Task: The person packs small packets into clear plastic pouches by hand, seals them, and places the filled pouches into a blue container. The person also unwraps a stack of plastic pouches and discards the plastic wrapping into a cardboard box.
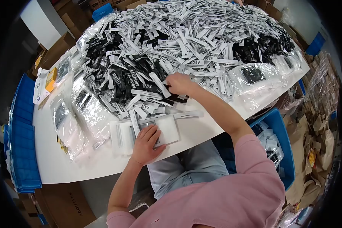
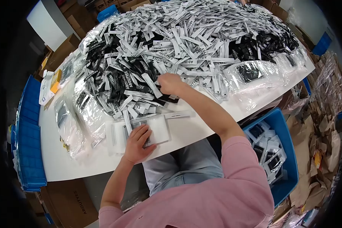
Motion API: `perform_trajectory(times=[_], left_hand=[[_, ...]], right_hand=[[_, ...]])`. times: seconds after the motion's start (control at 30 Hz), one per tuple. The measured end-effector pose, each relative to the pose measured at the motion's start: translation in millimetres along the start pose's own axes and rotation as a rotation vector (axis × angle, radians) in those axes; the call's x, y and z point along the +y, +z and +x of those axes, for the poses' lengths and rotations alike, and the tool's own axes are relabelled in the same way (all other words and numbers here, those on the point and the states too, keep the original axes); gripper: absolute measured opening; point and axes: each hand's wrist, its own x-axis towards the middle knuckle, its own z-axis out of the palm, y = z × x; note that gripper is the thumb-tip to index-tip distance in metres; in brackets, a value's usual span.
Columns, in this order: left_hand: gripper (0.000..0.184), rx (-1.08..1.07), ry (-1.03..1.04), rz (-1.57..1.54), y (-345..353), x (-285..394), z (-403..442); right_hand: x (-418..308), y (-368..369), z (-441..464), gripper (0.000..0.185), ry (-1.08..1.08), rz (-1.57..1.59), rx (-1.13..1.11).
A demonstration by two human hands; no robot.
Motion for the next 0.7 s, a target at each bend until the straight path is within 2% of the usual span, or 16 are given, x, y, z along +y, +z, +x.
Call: perform_trajectory(times=[0.07,0.13,0.2,0.23,0.3,0.33,0.43,0.53,0.6,0.63,0.7], left_hand=[[0.048,0.002,-0.002,0.004,-0.1,-0.7,0.2],[0.048,0.005,-0.002,-0.007,-0.9,0.4,1.3],[0.048,0.006,-0.002,-0.003,-0.7,0.8,1.7],[0.048,0.003,-0.003,0.006,-0.9,1.0,1.5],[0.048,0.000,-0.005,0.012,-1.2,1.1,1.2],[0.048,-0.002,-0.004,0.016,-1.2,1.2,1.2],[0.049,0.003,0.003,0.018,-0.5,0.5,0.5],[0.049,-0.002,0.007,0.013,-0.8,-0.2,0.1],[0.049,-0.003,0.005,0.010,-1.8,-1.7,-0.2],[0.048,-0.002,0.005,0.003,-0.6,-1.3,-0.2],[0.049,0.002,0.007,-0.007,0.5,-2.6,-1.2]], right_hand=[[7.2,-21.2,-13.4,0.017,0.059,-0.179,-0.069],[10.9,-28.9,-15.5,0.014,0.099,-0.223,-0.085],[10.9,-29.3,-12.1,0.011,0.143,-0.180,0.207],[7.6,-27.5,-9.2,0.011,0.140,-0.180,0.205],[-6.6,-20.6,1.5,0.022,-0.083,0.143,0.209],[-14.0,-11.7,9.0,0.022,-0.085,0.146,0.208],[-28.7,19.0,29.9,0.021,-0.178,0.113,0.170],[-26.9,20.8,44.9,0.037,-0.215,0.380,-0.032],[-16.4,4.4,42.7,0.036,-0.133,0.220,-0.203],[-6.0,2.0,34.7,0.031,-0.219,0.236,-0.062],[5.7,-13.8,13.0,0.022,0.074,0.750,-0.093]])
